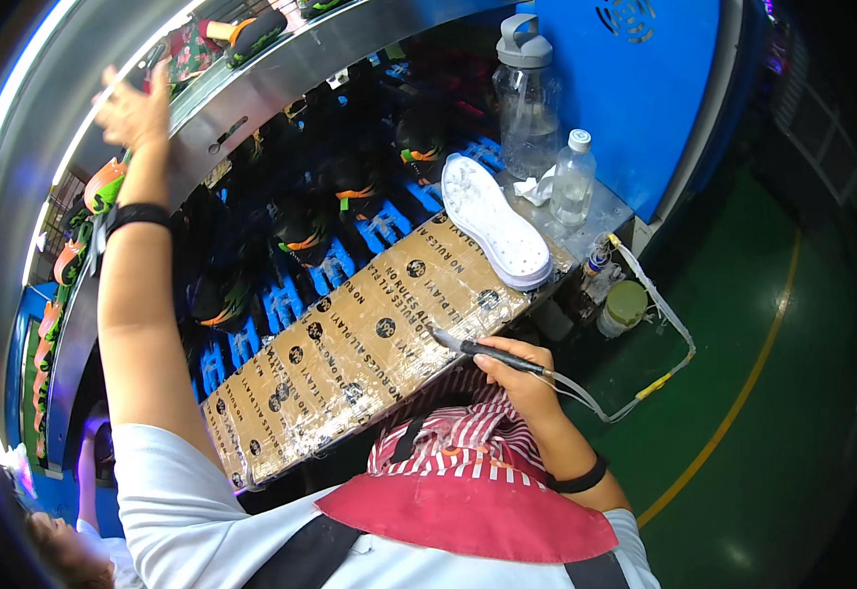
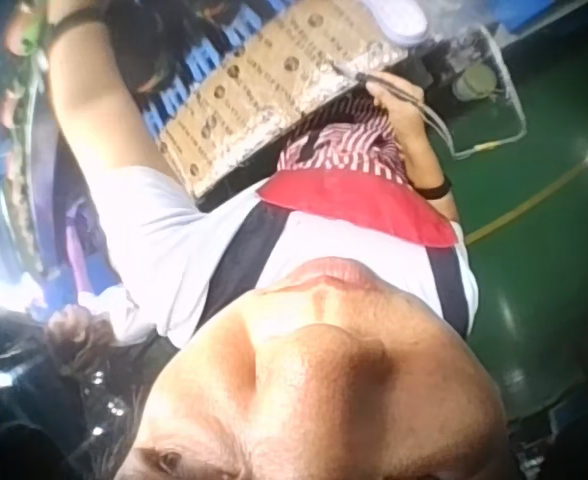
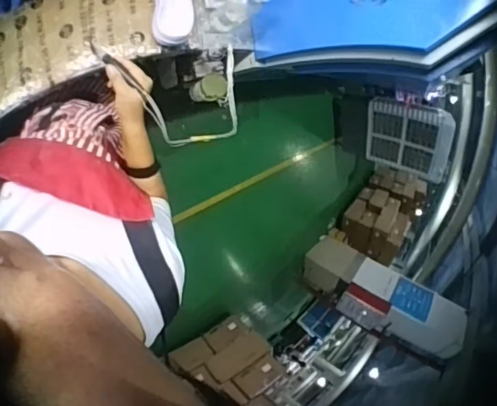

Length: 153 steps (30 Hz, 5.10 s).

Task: Apply primer to the edges and surfaces of shoe soles using a brush tool at a manufacturing station.

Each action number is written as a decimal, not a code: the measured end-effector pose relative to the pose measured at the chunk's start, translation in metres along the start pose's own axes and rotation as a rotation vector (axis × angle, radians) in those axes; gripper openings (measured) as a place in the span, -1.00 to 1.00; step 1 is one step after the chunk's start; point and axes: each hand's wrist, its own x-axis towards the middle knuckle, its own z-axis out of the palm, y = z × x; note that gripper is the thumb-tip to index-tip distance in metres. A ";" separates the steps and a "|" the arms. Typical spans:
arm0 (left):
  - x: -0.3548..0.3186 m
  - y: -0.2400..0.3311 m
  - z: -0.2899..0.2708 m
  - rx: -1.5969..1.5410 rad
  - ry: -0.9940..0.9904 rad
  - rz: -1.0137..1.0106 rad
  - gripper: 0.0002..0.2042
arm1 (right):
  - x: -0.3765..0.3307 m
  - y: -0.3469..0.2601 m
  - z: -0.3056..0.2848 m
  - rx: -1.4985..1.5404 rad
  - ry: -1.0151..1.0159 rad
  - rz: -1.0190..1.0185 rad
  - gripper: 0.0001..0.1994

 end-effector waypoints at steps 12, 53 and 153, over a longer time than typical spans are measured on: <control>0.023 -0.151 -0.096 -0.426 -0.697 0.043 -0.60 | 0.000 0.003 0.019 -0.038 -0.152 -0.020 -0.79; -0.367 0.045 -0.321 -1.977 -1.649 -1.912 -0.32 | 0.000 -0.063 0.074 -0.717 -0.333 -0.998 -0.83; -0.274 0.020 -0.243 -1.416 -2.208 -0.586 -0.58 | -0.016 -0.009 0.060 -0.384 -0.883 -0.565 -0.75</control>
